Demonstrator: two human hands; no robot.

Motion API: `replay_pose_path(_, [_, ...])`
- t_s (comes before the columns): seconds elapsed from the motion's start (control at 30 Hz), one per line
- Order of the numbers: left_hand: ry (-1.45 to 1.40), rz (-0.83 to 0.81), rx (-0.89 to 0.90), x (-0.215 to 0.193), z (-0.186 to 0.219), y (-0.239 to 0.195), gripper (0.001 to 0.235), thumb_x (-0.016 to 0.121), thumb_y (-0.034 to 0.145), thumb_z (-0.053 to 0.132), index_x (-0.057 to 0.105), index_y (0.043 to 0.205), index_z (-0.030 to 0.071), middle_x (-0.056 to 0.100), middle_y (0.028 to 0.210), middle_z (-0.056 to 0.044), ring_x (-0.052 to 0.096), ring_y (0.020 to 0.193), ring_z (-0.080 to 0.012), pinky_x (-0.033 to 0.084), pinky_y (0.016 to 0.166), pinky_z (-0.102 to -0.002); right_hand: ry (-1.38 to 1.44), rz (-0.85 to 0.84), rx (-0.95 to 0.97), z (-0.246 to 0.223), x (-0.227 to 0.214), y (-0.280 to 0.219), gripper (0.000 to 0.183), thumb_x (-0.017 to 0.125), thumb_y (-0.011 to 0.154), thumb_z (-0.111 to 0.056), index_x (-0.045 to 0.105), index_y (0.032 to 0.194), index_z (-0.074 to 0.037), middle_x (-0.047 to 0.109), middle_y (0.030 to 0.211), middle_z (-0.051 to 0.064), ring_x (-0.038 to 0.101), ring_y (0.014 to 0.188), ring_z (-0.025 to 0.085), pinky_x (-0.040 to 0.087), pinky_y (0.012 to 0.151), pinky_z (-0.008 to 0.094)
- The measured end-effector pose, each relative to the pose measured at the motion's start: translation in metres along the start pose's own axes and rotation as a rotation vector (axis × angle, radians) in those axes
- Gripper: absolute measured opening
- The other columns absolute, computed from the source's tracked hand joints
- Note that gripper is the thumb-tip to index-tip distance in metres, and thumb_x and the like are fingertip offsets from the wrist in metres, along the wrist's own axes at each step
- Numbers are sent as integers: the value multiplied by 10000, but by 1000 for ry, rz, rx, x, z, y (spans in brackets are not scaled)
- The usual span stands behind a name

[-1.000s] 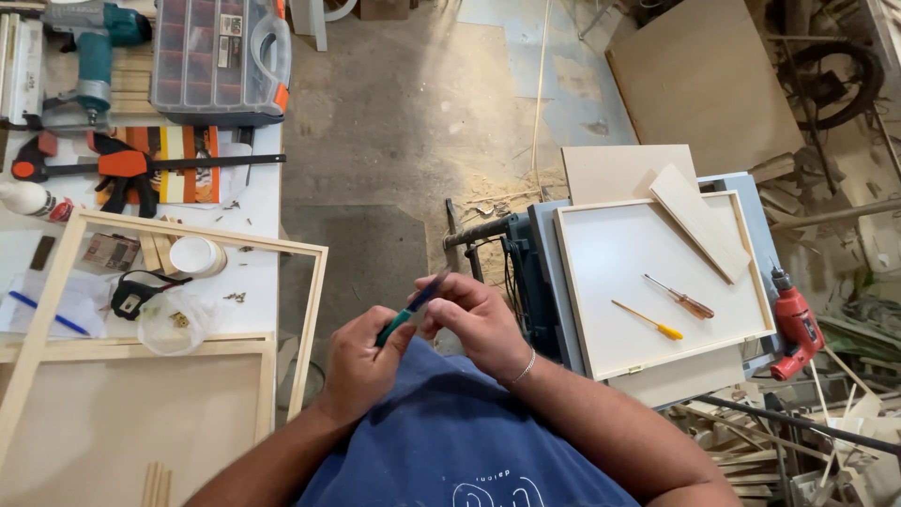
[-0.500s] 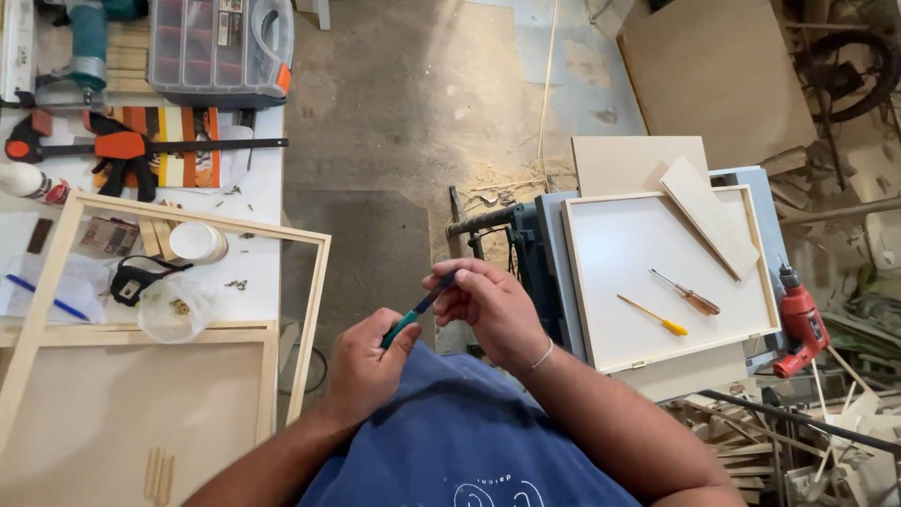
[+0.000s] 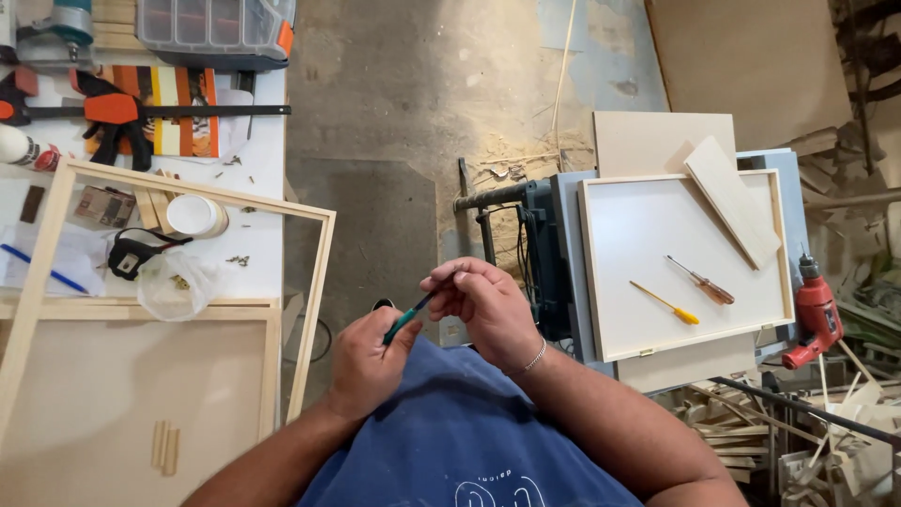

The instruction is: Assembling a wooden frame by applying glue to joints and securing them with screws and a power drill

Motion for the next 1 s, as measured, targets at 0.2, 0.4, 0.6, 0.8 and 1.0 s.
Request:
replay_pose_path(0.2, [16,-1,13,-1,2,0,283,630,1001,300,582,781,130,518,636,-25,516,555,-224,398,549,-399,71,-35,-40,4,0,-2,259,457,1011,-79,673,1067,52,741,980,245,691,673,279,578,674,348])
replay_pose_path(0.4, [21,-6,13,0,3,-2,309,595,1009,362,637,803,136,601,670,-8,574,588,-195,432,567,-375,-5,12,-54,3,2,-7,228,460,902,64,680,943,24,754,955,218,688,674,245,587,674,331])
replay_pose_path(0.6, [29,-19,16,1,8,-1,288,587,1011,360,650,817,156,599,646,1,569,561,-199,419,540,-390,-51,35,-111,0,2,-9,202,484,909,60,671,970,14,742,920,220,691,648,259,596,660,330])
replay_pose_path(0.8, [170,54,171,-1,15,0,317,582,1029,330,591,804,107,578,668,-41,545,563,-253,415,529,-420,-81,110,-190,-14,11,-12,105,539,1028,-109,612,1014,-35,756,942,242,687,624,238,607,594,367])
replay_pose_path(1.0, [245,205,52,-14,-8,1,314,660,996,413,646,830,147,602,611,-99,681,631,-372,547,565,-477,-316,477,-411,-36,-46,8,101,643,1042,-165,665,979,-89,601,599,55,602,497,104,548,477,232])
Point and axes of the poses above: each hand's wrist, its own y-axis towards the middle knuckle, its own x-axis out of the palm, z = x × y, the point moved 4 cm from there along y, towards the middle knuckle
